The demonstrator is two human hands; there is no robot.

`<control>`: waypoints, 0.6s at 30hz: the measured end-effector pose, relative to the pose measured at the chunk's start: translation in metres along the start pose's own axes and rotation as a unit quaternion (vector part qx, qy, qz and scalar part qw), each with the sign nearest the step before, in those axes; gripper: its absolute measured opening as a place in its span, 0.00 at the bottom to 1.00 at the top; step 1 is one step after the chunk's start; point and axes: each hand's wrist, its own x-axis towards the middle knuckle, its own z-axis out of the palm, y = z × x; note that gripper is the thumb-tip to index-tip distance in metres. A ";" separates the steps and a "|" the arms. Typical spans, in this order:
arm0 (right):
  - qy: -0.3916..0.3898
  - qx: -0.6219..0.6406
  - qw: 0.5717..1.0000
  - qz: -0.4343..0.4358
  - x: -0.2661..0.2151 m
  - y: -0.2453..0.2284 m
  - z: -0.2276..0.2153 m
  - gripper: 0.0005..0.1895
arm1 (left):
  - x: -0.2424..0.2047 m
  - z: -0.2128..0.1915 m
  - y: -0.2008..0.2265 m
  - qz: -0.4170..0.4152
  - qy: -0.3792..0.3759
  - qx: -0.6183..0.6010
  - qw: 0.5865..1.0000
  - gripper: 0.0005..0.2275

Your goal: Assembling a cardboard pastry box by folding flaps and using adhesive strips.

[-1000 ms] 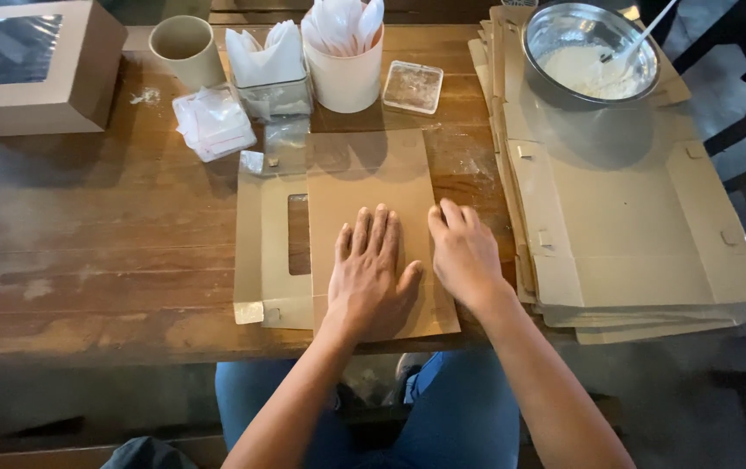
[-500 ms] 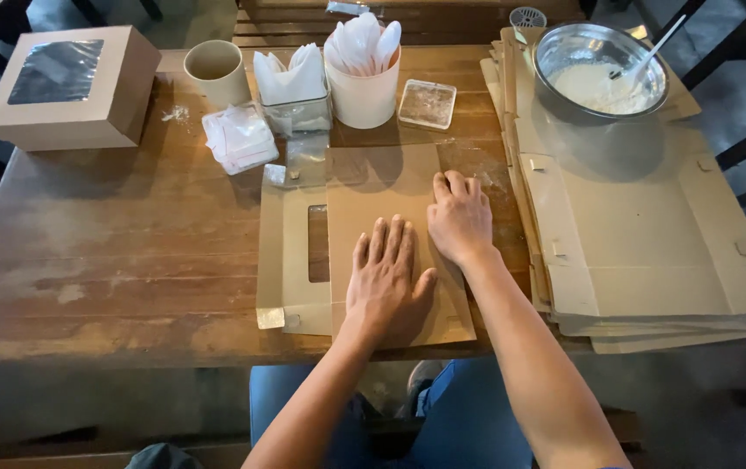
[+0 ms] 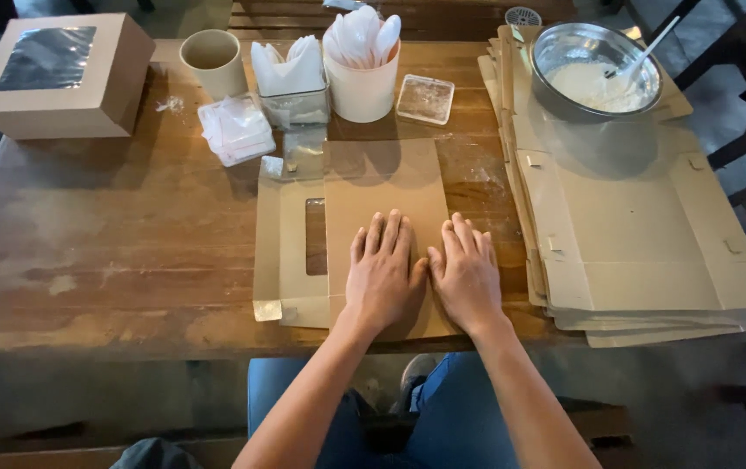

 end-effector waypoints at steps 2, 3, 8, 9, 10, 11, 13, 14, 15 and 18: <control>-0.048 0.050 0.997 0.035 0.000 -0.004 -0.006 0.30 | 0.005 0.004 -0.008 0.015 -0.013 -0.010 1.000 0.30; -0.049 0.053 0.997 0.030 -0.001 -0.007 -0.010 0.30 | 0.002 -0.003 -0.014 0.010 -0.012 -0.008 1.000 0.30; -0.098 0.049 0.993 0.042 -0.002 -0.013 -0.027 0.35 | -0.015 -0.056 -0.082 -0.065 0.200 0.066 0.975 0.09; -0.098 0.051 0.993 0.040 -0.005 -0.013 -0.026 0.35 | -0.020 -0.060 -0.098 -0.067 0.200 0.068 0.975 0.09; -0.093 0.054 0.993 0.045 -0.005 -0.013 -0.026 0.36 | -0.024 -0.066 -0.114 -0.158 0.173 0.054 0.971 0.15; -0.089 0.058 0.993 0.050 -0.006 -0.013 -0.025 0.36 | -0.028 -0.072 -0.130 -0.248 0.145 0.039 0.957 0.26; -0.088 0.050 0.993 0.053 -0.010 -0.011 -0.025 0.36 | -0.032 -0.062 -0.149 -0.286 0.095 0.006 0.954 0.28; -0.090 0.038 0.993 0.060 -0.013 -0.010 -0.024 0.36 | -0.035 -0.057 -0.158 -0.323 0.042 -0.030 0.945 0.31; -0.090 0.039 0.994 0.058 -0.015 -0.010 -0.024 0.36 | -0.034 -0.053 -0.162 -0.324 0.043 -0.029 0.945 0.31; -0.081 0.045 0.994 0.058 -0.023 -0.007 -0.028 0.35 | -0.035 -0.046 -0.160 -0.322 0.029 -0.094 0.942 0.23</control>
